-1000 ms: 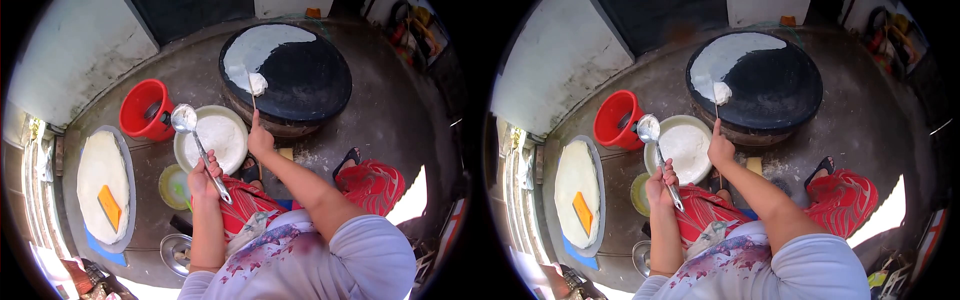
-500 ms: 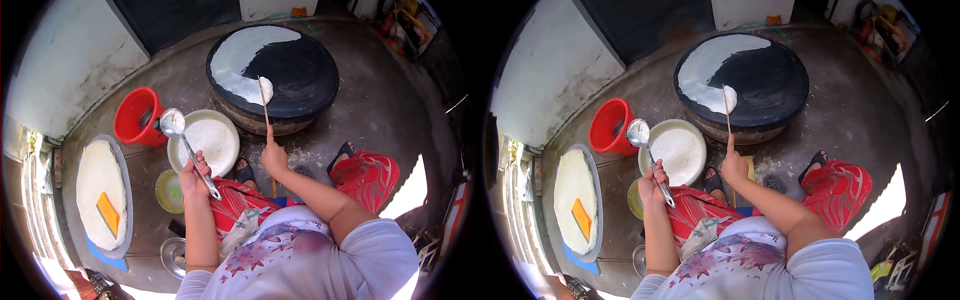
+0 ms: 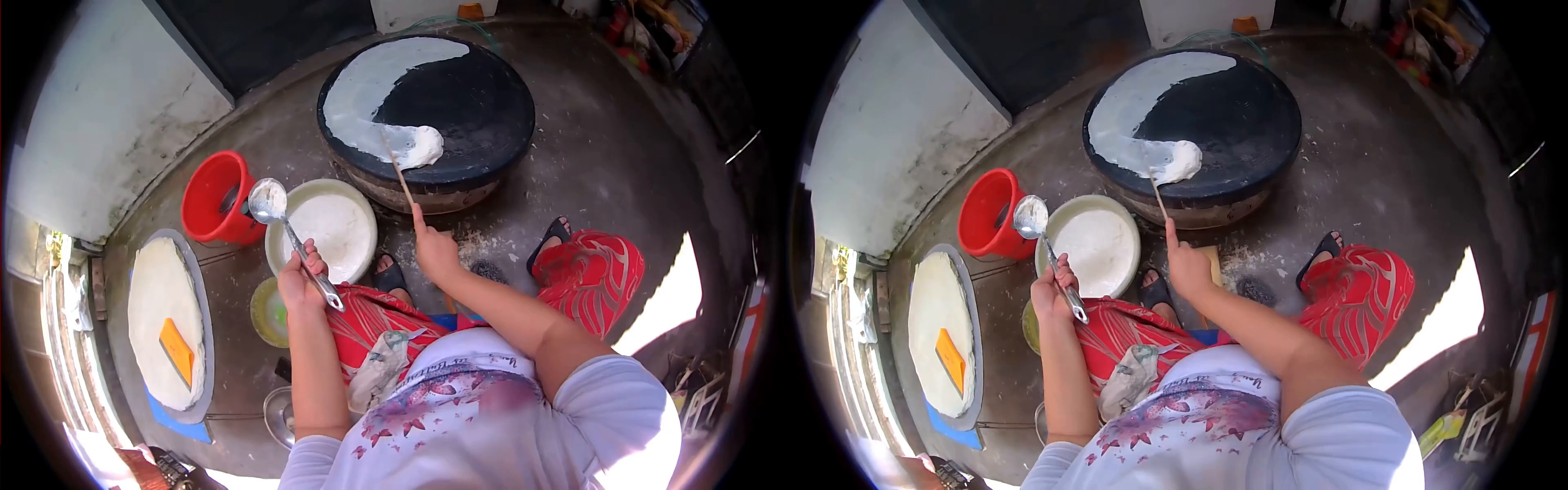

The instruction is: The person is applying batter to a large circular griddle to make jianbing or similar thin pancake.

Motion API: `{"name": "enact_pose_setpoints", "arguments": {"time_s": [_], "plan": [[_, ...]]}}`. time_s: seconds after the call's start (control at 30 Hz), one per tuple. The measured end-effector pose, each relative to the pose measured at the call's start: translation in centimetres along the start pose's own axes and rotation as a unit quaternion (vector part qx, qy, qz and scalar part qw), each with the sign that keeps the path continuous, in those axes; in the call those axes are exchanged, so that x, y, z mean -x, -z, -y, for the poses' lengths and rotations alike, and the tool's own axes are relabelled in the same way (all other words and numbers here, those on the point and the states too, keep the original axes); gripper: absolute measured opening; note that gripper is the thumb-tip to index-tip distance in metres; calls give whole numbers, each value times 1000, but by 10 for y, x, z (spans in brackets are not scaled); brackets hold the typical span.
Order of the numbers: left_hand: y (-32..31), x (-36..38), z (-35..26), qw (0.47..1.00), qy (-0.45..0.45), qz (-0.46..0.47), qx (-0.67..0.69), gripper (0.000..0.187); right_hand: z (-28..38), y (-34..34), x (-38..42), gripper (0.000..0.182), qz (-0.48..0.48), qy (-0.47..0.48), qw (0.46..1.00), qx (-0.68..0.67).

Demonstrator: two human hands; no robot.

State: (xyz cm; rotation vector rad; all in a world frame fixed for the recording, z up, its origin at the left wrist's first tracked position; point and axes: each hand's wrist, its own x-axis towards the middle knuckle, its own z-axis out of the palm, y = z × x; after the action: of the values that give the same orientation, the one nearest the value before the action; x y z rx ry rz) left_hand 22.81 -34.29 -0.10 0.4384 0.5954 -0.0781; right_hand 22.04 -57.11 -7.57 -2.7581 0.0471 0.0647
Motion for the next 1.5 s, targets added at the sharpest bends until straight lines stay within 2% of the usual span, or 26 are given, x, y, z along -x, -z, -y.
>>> {"name": "enact_pose_setpoints", "arguments": {"time_s": [0.03,0.07,0.17,0.23,0.33,0.37,0.57,0.63,0.7,0.77,0.83,0.87,0.9,0.93,0.97,1.0,1.03,1.07,1.1,1.13,1.17,1.23,1.37,1.43,1.47,1.5], "plan": [[-2,0,0,1000,-7,1,-5,32,0,-6,-8,77,20,42,998,33],[-3,2,-2,1000,-7,1,-15,32,-18,-8,-16,76,-36,17,998,39],[-3,-1,0,1000,16,6,-5,32,-47,26,-6,75,3,-47,998,43],[-2,-1,1,1000,-3,6,-10,32,-51,30,1,75,-1,-44,998,52],[-3,-3,3,1000,-4,2,-12,32,-42,21,2,73,12,43,991,127],[-4,-3,3,1000,-4,2,-12,33,-48,19,-1,73,13,42,991,125],[-4,-5,4,999,8,14,-28,34,-90,49,1,71,14,-60,990,127],[-5,-6,7,999,5,19,-30,35,-84,43,5,70,-9,-54,991,121],[-10,-4,9,1000,-3,4,-25,35,-86,29,2,72,-7,43,986,160],[-12,-4,9,1000,1,3,-28,35,-104,33,-3,74,-10,32,987,159],[-12,-5,10,999,6,0,-35,34,-129,50,-8,76,-18,-32,990,135],[-12,-5,12,999,9,1,-35,34,-144,47,-12,70,-72,-53,989,115],[-12,-5,12,999,5,4,-34,34,-144,53,-16,70,-71,-55,989,117],[-12,-5,13,999,1,8,-34,34,-139,61,-19,64,-46,-158,973,-159],[-13,-6,13,999,2,9,-36,34,-136,66,-22,58,-18,-247,872,-421],[-13,-8,14,1000,5,7,-27,33,-138,59,-24,49,11,-256,769,-586],[-13,-8,14,1000,7,5,-19,33,-131,49,-20,51,-17,-201,856,-475],[-14,-9,14,1000,7,5,-22,33,-125,40,-6,51,-93,-80,950,-288],[-15,-9,14,1000,14,2,-14,33,-120,37,7,51,-162,44,983,-81],[-16,-9,15,1000,20,0,-6,33,-122,46,14,49,-165,77,983,-23],[-17,-9,15,1000,22,-1,-8,33,-137,50,12,49,-164,75,983,-24],[-19,-9,18,1000,16,-4,-24,32,-175,65,1,48,-203,-14,977,68],[-19,-10,22,999,12,2,-33,33,-193,86,-19,46,-190,-88,975,75],[-21,-10,24,1000,14,-1,-25,33,-173,81,-26,42,-211,-143,956,-147],[-22,-9,25,1000,13,-6,-24,33,-165,81,-17,38,-189,-95,964,-161],[-24,-10,25,1000,12,-10,-24,33,-163,81,-5,40,-170,13,980,-98]]}}
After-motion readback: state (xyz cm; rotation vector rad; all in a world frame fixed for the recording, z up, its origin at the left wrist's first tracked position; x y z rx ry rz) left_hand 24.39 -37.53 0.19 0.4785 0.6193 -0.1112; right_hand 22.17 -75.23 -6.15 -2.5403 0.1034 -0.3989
